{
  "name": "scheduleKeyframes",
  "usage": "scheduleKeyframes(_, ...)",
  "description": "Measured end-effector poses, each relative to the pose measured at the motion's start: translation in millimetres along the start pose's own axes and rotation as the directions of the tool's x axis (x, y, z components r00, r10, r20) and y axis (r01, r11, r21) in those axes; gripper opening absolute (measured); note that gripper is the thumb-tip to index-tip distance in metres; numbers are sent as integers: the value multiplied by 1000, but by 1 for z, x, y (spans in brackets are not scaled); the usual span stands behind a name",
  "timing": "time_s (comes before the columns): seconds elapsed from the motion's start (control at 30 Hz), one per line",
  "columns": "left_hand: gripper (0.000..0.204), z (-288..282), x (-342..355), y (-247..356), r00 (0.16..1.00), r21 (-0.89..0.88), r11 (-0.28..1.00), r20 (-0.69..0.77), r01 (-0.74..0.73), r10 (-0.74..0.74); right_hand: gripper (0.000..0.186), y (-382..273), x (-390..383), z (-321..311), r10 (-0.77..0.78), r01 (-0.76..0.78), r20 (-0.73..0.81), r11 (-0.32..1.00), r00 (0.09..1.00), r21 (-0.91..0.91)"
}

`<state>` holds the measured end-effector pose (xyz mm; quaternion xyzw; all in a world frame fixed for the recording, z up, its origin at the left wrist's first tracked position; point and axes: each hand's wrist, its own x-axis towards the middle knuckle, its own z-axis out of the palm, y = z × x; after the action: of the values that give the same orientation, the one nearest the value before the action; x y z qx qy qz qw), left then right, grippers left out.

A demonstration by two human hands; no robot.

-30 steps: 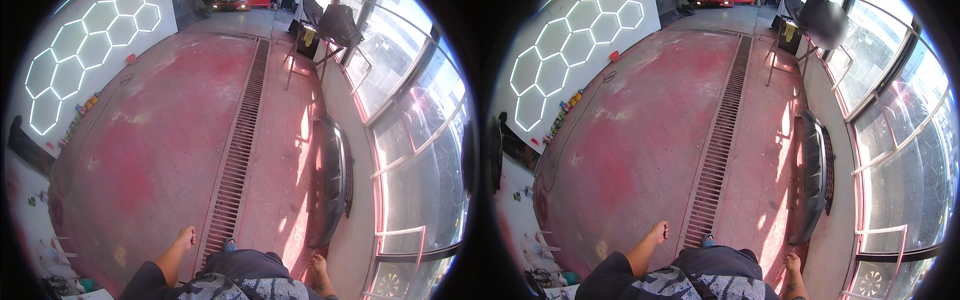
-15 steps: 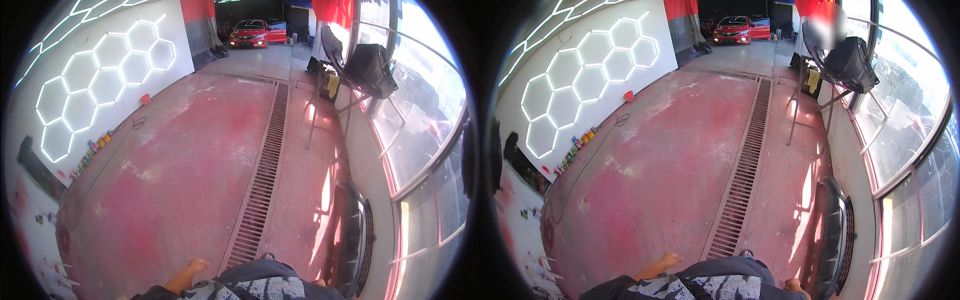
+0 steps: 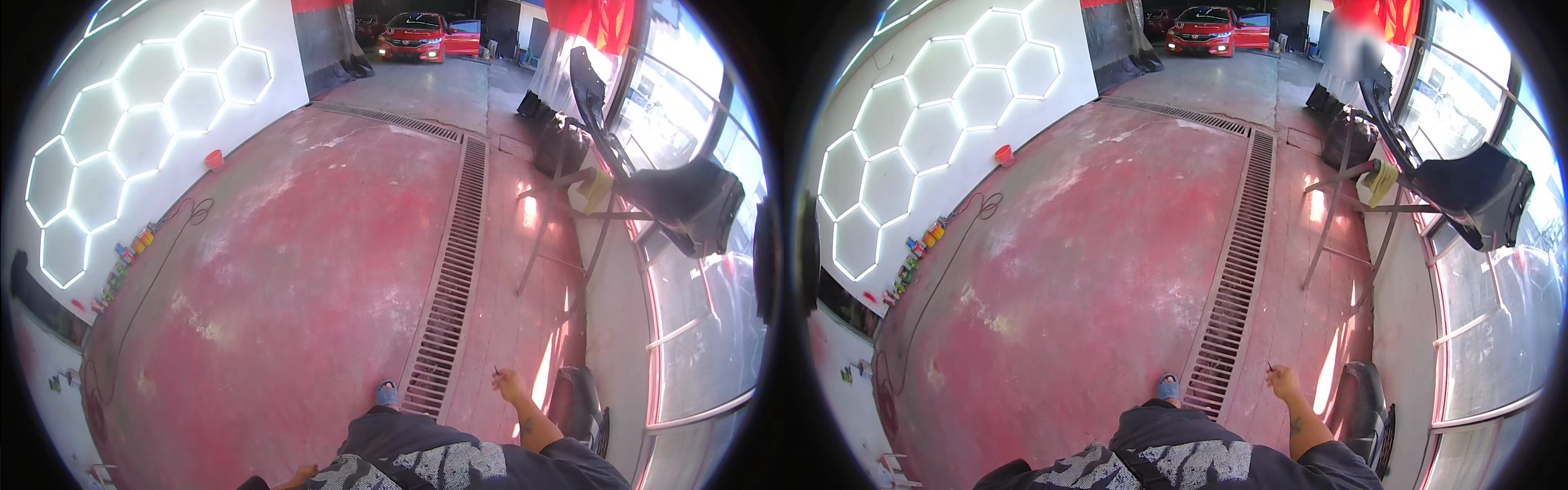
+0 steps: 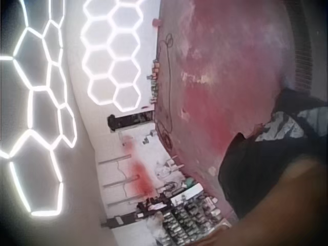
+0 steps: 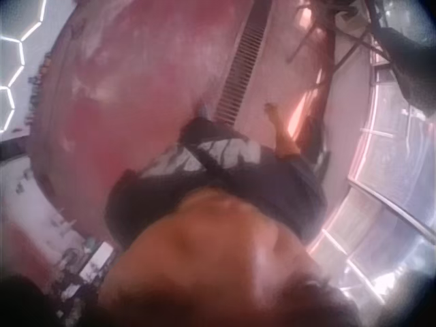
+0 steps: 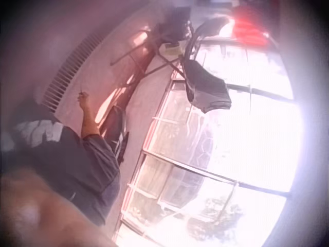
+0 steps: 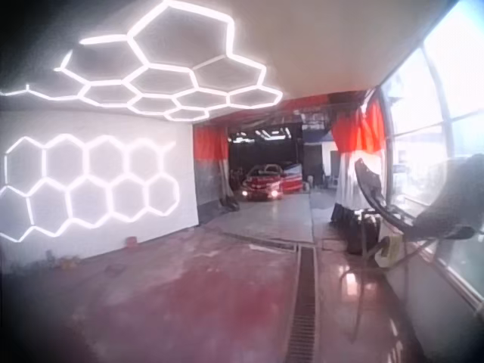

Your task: The person sits on the floor and sorts through a bucket of tools, selecting a small metal tool. They then walk to a red car, enter the driver's seat, and use the tool to manipulate a component near the steering column.

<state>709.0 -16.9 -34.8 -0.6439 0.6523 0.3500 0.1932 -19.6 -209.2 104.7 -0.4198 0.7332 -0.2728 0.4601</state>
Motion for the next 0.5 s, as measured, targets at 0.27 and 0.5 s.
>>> scheduleKeyframes(0.27,39,-542,432,222,923,-599,800,-329,-39,-201,30,93,144,-55,414,173,434,533,800,-828)
scheduleKeyframes(0.5,50,-825,681,371,880,-676,736,-363,-21,-308,28,-69,495,-121,621,-525,78,718,780,-458)
